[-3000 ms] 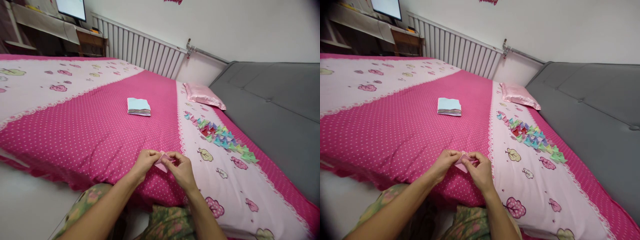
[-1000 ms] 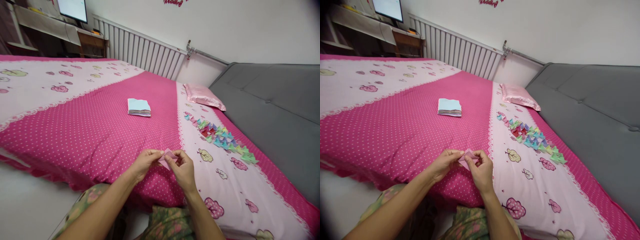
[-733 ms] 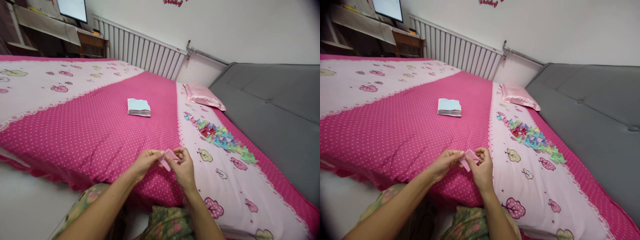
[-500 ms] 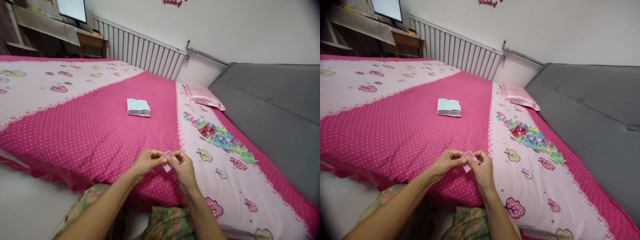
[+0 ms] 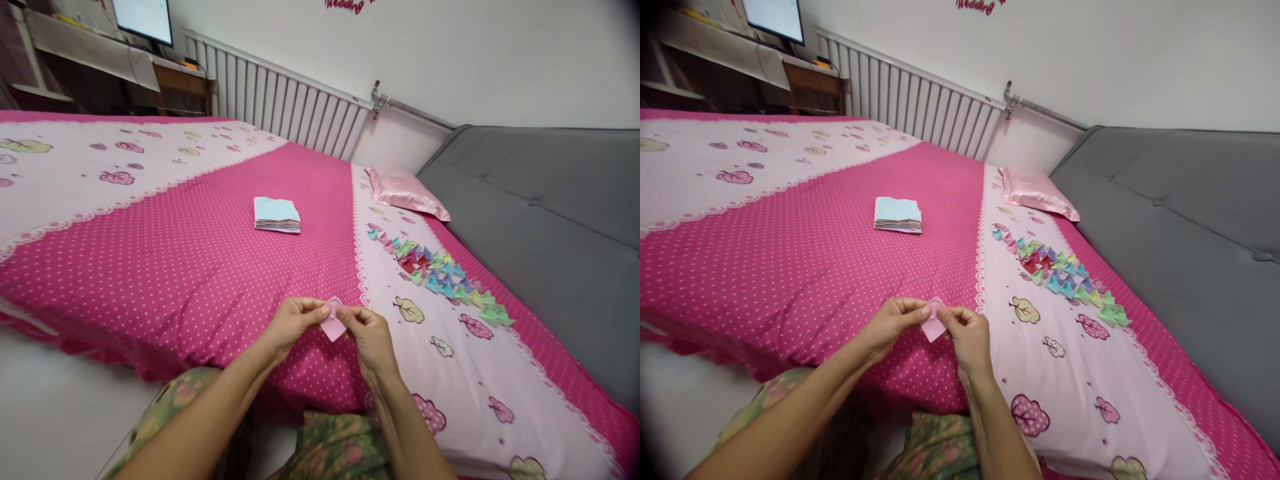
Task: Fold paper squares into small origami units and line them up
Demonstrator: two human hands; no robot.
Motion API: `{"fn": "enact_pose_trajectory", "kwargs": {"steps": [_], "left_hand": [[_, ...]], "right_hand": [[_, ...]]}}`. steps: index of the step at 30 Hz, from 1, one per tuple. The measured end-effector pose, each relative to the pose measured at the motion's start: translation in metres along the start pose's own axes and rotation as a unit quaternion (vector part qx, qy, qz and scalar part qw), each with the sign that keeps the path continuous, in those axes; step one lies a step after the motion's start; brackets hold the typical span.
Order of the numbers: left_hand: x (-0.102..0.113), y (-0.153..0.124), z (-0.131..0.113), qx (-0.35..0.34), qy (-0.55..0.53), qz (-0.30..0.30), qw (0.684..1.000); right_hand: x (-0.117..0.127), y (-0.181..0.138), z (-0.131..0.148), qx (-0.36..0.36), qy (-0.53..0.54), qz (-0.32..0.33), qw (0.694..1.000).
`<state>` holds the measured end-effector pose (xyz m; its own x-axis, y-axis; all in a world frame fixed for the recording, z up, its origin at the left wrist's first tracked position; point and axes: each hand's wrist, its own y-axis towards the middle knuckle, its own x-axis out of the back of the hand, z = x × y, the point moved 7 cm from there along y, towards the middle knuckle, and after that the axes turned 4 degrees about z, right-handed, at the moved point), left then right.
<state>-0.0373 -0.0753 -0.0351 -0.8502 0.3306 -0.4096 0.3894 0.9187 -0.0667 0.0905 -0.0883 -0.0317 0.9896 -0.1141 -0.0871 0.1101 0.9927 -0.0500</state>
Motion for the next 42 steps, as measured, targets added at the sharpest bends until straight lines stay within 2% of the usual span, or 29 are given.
{"fn": "enact_pose_trajectory", "kwargs": {"steps": [13,20,27,31,35,42], "left_hand": [[0.0,0.001,0.0,0.002,-0.01,0.01,1.0],[0.004,0.002,0.004,0.009,0.009,-0.003,1.0],[0.005,0.002,0.006,0.011,0.04,-0.014,0.999],[0.003,0.005,0.008,-0.001,0.082,0.009,0.997],[0.0,0.007,0.012,-0.017,0.136,0.041,0.99],[0.005,0.005,0.006,-0.018,0.121,-0.014,0.992]], "right_hand": [[0.007,0.004,0.006,0.028,-0.065,0.016,0.997],[0.01,0.007,0.005,0.036,-0.059,0.011,0.998],[0.0,0.003,0.005,0.034,-0.054,0.04,0.997],[-0.007,0.001,0.007,0.031,-0.076,0.072,0.994],[-0.004,0.0,0.009,0.052,-0.099,0.06,0.992],[0.003,0.003,0.0,0.018,-0.017,0.029,0.999]]}}
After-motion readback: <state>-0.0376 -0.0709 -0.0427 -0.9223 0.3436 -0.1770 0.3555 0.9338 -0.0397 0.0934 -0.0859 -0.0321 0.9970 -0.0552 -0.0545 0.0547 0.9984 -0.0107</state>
